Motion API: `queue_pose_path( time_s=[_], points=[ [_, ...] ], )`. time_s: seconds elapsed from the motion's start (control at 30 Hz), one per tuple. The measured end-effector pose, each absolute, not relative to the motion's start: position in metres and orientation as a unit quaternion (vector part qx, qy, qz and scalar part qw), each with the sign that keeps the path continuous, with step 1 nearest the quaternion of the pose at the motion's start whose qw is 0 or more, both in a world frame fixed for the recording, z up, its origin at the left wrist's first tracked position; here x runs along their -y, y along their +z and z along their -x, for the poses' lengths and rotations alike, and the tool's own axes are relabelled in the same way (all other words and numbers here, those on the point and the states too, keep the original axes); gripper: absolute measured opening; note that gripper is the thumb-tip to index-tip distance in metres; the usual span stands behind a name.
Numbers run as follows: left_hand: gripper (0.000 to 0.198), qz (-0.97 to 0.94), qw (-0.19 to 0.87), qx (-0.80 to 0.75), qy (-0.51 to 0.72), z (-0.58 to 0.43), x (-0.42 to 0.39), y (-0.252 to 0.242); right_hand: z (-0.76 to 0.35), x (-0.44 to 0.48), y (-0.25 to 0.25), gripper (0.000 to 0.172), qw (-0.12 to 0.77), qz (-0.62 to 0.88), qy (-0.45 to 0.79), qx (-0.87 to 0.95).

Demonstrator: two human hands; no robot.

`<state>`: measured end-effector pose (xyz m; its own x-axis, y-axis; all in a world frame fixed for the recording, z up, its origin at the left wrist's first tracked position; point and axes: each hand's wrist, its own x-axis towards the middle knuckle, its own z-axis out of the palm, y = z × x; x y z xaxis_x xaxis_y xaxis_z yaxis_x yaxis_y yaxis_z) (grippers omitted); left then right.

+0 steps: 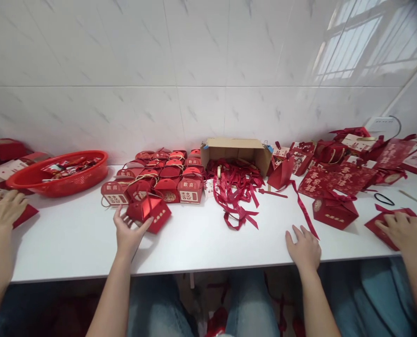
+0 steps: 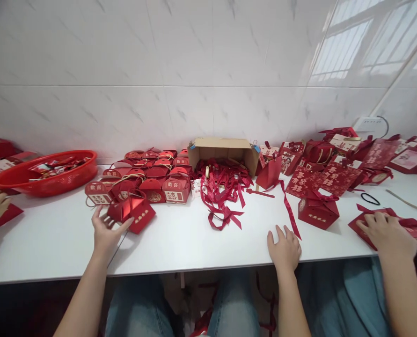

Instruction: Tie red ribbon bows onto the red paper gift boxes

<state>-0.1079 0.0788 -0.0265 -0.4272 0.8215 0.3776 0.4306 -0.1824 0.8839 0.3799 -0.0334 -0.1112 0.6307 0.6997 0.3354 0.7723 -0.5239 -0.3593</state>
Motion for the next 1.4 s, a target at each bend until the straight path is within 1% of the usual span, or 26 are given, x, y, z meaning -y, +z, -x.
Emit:
queue_pose_path(
  time_s=[0.03, 0.1, 0.13, 0.17, 0.23, 0.3, 0.4, 0.47, 0.57, 0.67, 0.77, 0.87, 1.0, 1.07, 1.1, 1.17, 1.23, 1.3, 1.4],
  points=[
    [0.096, -0.492, 0.23, -0.578, 0.609, 0.099, -0.07, -0.033, -0.38, 0.033, -0.111, 0.048, 0.243, 0.87, -0.074, 0.422],
    [0.084, -0.47, 0.328, -0.523, 0.631, 0.08, -0.053, -0.045, -0.38, 0.033, -0.111, 0.048, 0.243, 0.871, -0.074, 0.421],
    [0.083, -0.472, 0.353, -0.506, 0.629, 0.071, -0.045, -0.051, -0.381, 0.033, -0.11, 0.049, 0.242, 0.87, -0.074, 0.422],
    [0.086, -0.485, 0.358, -0.494, 0.626, 0.062, -0.038, -0.056, -0.381, 0.033, -0.11, 0.049, 0.242, 0.87, -0.074, 0.423],
    [0.096, -0.532, 0.336, -0.489, 0.604, 0.049, -0.028, -0.061, -0.38, 0.034, -0.109, 0.049, 0.242, 0.869, -0.074, 0.426],
    [0.102, -0.597, 0.308, -0.496, 0.551, 0.043, -0.023, -0.063, -0.378, 0.035, -0.108, 0.049, 0.244, 0.866, -0.072, 0.43],
    [0.096, -0.662, 0.3, -0.501, 0.47, 0.042, -0.022, -0.06, -0.377, 0.034, -0.107, 0.05, 0.26, 0.868, -0.077, 0.416],
    [0.092, -0.672, 0.306, -0.5, 0.452, 0.043, -0.022, -0.058, -0.383, 0.032, -0.106, 0.054, 0.28, 0.874, -0.093, 0.387],
    [0.093, -0.679, 0.317, -0.488, 0.447, 0.043, -0.021, -0.058, -0.402, 0.031, -0.104, 0.058, 0.274, 0.885, -0.086, 0.366],
    [0.099, -0.685, 0.306, -0.468, 0.467, 0.04, -0.02, -0.063, -0.425, 0.034, -0.101, 0.053, 0.246, 0.892, -0.042, 0.376],
    [0.09, -0.678, 0.279, -0.458, 0.503, 0.039, -0.022, -0.069, -0.438, 0.042, -0.097, 0.042, 0.24, 0.887, -0.011, 0.395],
    [0.082, -0.663, 0.297, -0.453, 0.516, 0.04, -0.025, -0.074, -0.435, 0.05, -0.095, 0.033, 0.249, 0.883, -0.003, 0.399],
    [0.075, -0.649, 0.318, -0.454, 0.521, 0.041, -0.026, -0.077, -0.418, 0.054, -0.096, 0.038, 0.287, 0.871, -0.007, 0.398],
    [0.072, -0.639, 0.328, -0.452, 0.53, 0.041, -0.027, -0.077, -0.407, 0.055, -0.093, 0.039, 0.348, 0.847, 0.05, 0.399],
    [0.072, -0.633, 0.335, -0.449, 0.534, 0.042, -0.027, -0.077, -0.4, 0.056, -0.09, 0.037, 0.396, 0.821, 0.104, 0.398],
    [0.074, -0.621, 0.354, -0.441, 0.542, 0.043, -0.028, -0.077, -0.382, 0.061, -0.081, 0.031, 0.501, 0.732, 0.247, 0.39],
    [0.076, -0.612, 0.366, -0.435, 0.551, 0.044, -0.028, -0.078, -0.36, 0.067, -0.066, 0.03, 0.57, 0.619, 0.386, 0.378],
    [0.072, -0.607, 0.359, -0.439, 0.557, 0.044, -0.028, -0.076, -0.337, 0.075, -0.051, 0.026, 0.594, 0.542, 0.469, 0.365],
    [0.057, -0.619, 0.309, -0.459, 0.557, 0.04, -0.028, -0.069, -0.306, 0.084, -0.032, 0.016, 0.606, 0.448, 0.525, 0.397]
  ],
)
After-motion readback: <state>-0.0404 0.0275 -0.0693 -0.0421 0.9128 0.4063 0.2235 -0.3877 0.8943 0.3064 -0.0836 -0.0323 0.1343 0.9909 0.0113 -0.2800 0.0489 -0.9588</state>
